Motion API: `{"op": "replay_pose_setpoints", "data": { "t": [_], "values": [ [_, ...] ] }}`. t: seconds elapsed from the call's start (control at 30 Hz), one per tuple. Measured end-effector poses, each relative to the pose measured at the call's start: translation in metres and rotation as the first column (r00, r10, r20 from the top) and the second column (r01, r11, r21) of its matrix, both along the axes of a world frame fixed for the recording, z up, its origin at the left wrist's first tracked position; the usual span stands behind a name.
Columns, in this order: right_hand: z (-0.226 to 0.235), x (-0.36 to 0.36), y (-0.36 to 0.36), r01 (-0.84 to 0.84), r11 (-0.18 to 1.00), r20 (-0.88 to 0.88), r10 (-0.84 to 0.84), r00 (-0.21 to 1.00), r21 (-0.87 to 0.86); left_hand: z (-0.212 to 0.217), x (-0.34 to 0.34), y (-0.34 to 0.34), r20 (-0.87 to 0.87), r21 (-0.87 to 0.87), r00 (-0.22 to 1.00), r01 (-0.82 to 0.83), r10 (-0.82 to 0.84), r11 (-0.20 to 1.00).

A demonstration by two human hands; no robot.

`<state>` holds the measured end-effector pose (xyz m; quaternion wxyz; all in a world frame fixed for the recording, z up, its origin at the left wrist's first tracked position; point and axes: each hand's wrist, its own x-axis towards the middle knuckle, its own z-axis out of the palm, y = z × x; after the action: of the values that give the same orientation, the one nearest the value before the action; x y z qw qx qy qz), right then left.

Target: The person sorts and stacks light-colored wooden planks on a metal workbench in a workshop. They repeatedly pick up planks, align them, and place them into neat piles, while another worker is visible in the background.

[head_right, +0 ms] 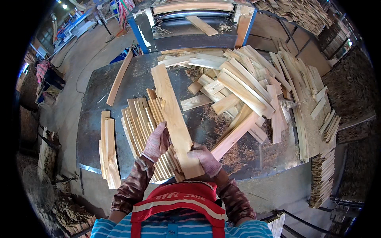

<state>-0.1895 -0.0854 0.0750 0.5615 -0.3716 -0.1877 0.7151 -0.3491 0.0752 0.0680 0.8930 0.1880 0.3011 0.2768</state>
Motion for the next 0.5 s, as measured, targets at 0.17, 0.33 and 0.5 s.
{"op": "replay_pose_setpoints", "data": {
  "t": [0.17, 0.33, 0.5],
  "values": [
    [-0.023, 0.002, 0.001, 0.033, 0.99, 0.239, 0.001, 0.971, -0.139, 0.022, 0.009, 0.014, 0.034, 0.134, 0.999, 0.002, -0.007, 0.991],
    [-0.03, 0.006, 0.009, 0.117, 0.983, 0.247, -0.079, 0.966, -0.139, 0.008, 0.0, 0.025, 0.03, 0.149, 0.996, -0.087, 0.083, 0.985],
    [-0.048, -0.001, 0.018, 0.011, 0.999, 0.36, 0.005, 0.933, -0.042, 0.002, -0.01, 0.033, -0.027, 0.212, 0.994, -0.1, 0.108, 0.972]
  ]
}}
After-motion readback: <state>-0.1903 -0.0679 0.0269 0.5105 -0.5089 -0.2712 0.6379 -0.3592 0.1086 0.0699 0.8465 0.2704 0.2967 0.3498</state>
